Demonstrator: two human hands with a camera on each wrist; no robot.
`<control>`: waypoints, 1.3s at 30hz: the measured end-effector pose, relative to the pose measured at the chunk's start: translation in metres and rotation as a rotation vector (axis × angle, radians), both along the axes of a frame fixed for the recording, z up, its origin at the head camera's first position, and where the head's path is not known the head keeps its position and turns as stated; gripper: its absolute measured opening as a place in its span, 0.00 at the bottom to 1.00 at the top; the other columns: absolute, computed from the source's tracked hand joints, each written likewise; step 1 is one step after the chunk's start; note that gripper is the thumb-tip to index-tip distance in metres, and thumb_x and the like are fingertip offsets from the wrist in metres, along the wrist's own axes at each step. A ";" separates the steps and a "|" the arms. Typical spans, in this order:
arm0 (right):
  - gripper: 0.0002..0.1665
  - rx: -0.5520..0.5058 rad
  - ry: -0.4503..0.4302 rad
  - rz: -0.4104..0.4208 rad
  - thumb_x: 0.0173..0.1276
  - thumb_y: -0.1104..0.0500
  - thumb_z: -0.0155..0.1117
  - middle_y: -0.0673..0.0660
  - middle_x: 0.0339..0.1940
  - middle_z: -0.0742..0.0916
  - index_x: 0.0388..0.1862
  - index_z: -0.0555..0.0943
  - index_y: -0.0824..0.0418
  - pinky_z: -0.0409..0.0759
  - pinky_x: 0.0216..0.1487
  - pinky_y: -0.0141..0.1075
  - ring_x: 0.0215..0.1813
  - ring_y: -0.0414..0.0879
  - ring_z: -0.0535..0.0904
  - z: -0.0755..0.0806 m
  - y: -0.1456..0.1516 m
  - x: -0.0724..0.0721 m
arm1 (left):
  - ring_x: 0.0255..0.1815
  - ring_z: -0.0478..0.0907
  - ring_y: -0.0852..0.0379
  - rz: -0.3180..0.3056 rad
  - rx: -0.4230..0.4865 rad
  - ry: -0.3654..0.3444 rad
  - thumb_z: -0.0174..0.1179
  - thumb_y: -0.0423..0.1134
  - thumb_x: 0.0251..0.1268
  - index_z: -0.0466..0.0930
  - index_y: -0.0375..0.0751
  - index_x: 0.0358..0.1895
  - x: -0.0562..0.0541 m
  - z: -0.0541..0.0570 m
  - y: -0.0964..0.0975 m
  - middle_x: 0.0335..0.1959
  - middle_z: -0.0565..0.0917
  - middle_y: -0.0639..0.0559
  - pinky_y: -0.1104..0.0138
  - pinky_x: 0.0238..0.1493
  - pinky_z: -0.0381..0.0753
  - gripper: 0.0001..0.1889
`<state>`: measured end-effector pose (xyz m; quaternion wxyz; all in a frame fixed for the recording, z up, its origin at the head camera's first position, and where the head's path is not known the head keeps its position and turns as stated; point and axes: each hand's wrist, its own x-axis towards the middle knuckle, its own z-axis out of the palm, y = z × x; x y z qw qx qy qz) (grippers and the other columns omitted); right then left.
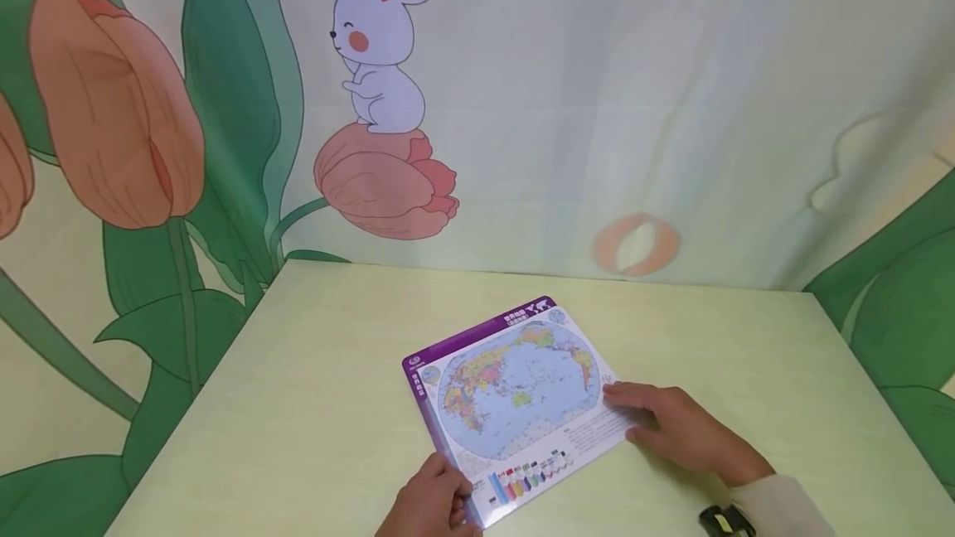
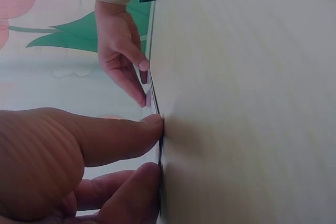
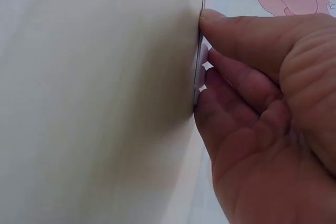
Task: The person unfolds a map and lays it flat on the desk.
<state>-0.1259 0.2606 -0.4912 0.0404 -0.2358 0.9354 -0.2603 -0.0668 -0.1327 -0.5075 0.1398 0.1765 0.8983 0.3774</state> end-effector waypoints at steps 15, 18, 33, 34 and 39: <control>0.34 0.056 -0.019 -0.114 0.61 0.50 0.82 0.56 0.66 0.88 0.65 0.85 0.60 0.82 0.68 0.50 0.66 0.53 0.86 0.020 -0.116 0.058 | 0.45 0.79 0.58 0.086 0.072 0.002 0.77 0.36 0.61 0.87 0.41 0.56 -0.038 0.014 -0.031 0.47 0.84 0.54 0.68 0.48 0.85 0.20; 0.34 0.058 -0.061 -0.098 0.60 0.49 0.82 0.56 0.63 0.89 0.63 0.85 0.60 0.84 0.65 0.48 0.62 0.51 0.87 0.020 -0.140 0.067 | 0.49 0.81 0.56 0.131 0.095 0.038 0.76 0.31 0.61 0.87 0.40 0.56 -0.056 0.015 -0.039 0.50 0.86 0.51 0.63 0.56 0.88 0.19; 0.33 0.171 -0.086 -0.028 0.61 0.41 0.78 0.61 0.63 0.88 0.58 0.86 0.61 0.86 0.63 0.45 0.64 0.56 0.87 0.014 -0.195 0.074 | 0.66 0.82 0.46 0.144 0.039 0.085 0.69 0.27 0.68 0.84 0.39 0.62 -0.144 0.006 -0.067 0.61 0.84 0.46 0.51 0.69 0.81 0.20; 0.34 0.184 -0.076 -0.017 0.62 0.40 0.77 0.62 0.63 0.89 0.58 0.86 0.62 0.86 0.62 0.45 0.64 0.56 0.87 0.013 -0.197 0.074 | 0.66 0.82 0.46 0.136 0.023 0.089 0.69 0.27 0.68 0.84 0.39 0.62 -0.148 0.005 -0.068 0.61 0.84 0.47 0.50 0.70 0.80 0.20; 0.33 0.263 -0.076 -0.007 0.63 0.35 0.72 0.59 0.62 0.89 0.53 0.87 0.60 0.86 0.62 0.43 0.64 0.53 0.86 0.009 -0.206 0.073 | 0.68 0.80 0.45 0.085 -0.027 0.070 0.70 0.26 0.66 0.85 0.41 0.63 -0.159 0.004 -0.068 0.63 0.84 0.47 0.50 0.72 0.79 0.22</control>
